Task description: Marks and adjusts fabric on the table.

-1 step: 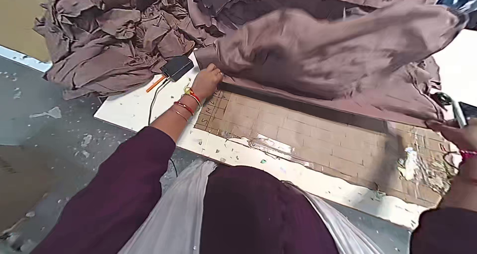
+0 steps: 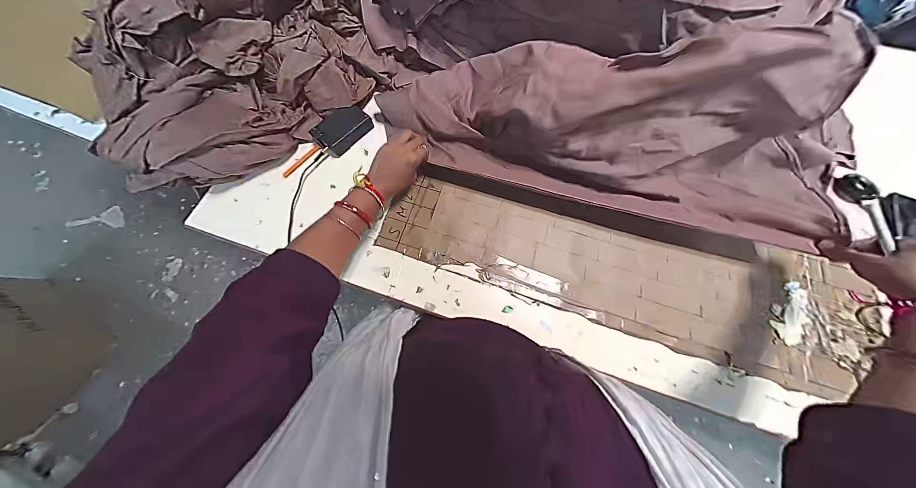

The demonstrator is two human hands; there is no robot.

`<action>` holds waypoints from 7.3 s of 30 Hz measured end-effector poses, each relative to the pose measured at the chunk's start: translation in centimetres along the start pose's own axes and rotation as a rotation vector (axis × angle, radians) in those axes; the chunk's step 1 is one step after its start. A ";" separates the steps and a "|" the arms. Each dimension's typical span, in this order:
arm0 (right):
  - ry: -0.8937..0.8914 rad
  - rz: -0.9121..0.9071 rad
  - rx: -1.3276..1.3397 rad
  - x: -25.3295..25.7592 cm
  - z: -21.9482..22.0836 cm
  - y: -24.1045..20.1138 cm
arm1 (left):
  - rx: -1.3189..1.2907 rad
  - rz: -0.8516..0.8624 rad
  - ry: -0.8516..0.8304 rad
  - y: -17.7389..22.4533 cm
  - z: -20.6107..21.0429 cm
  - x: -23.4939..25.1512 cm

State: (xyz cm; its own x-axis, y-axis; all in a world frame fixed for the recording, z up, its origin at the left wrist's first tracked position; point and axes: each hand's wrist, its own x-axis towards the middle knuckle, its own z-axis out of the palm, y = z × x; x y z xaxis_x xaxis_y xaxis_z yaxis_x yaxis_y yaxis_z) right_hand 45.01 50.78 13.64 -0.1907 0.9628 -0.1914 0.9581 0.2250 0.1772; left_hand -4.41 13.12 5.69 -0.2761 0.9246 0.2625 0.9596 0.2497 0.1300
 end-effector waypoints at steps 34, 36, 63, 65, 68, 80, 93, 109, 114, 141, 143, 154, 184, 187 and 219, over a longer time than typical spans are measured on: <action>-0.172 0.133 0.715 -0.8 12.2 9.4 | 0.285 -0.389 -0.282 9.2 2.5 -7.5; -0.151 0.110 0.723 -1.2 12.2 9.1 | 0.314 -0.440 -0.330 9.9 2.5 -6.7; 0.149 -0.221 0.602 -7.4 15.0 9.6 | -0.319 0.605 -0.411 34.8 7.1 7.7; 0.166 -0.228 0.611 -7.9 15.4 9.9 | -0.289 0.753 -0.510 38.2 8.5 9.1; 0.205 -0.260 0.692 -8.0 16.4 11.0 | -0.194 0.817 -0.571 40.1 8.4 10.3; 0.228 -0.262 0.795 -7.5 16.0 11.1 | -0.517 0.636 -0.594 37.3 11.5 13.4; -0.150 0.108 0.768 -4.3 12.2 10.0 | -0.188 0.793 -0.718 38.3 9.8 12.9; 0.114 0.737 0.575 3.9 9.9 15.0 | -0.177 0.774 -0.853 38.6 8.0 13.5; 0.085 0.539 0.816 -3.2 9.9 12.5 | -0.267 0.846 -0.687 37.8 10.3 13.0; 0.187 -0.615 0.929 -12.2 5.4 -12.0 | -0.392 -0.187 0.042 2.6 3.2 -8.9; -0.013 -0.972 0.704 -16.0 5.1 -20.5 | -0.452 -0.182 0.131 0.8 3.2 -9.8; -0.331 -1.203 -0.222 -24.9 4.2 -38.5 | -0.770 -0.201 0.237 -1.0 3.6 -10.7; -0.188 -1.508 1.201 -15.6 11.7 -37.2 | -0.323 -0.503 -0.024 1.9 3.5 -9.2; 0.003 -1.554 1.033 -16.0 11.7 -37.1 | -0.317 -0.506 -0.027 1.9 3.4 -9.2; 0.297 -1.384 0.933 -15.5 13.6 -29.0 | -0.324 -0.465 0.046 1.5 4.1 -9.5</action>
State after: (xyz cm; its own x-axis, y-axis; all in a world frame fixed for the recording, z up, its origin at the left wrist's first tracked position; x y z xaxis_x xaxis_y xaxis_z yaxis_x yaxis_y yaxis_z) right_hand 23.08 27.31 -1.61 -0.8585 0.1517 0.4898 -0.1792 0.8062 -0.5638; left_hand -0.18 5.91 -0.51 -0.6750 0.7228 0.1480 0.6724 0.5201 0.5267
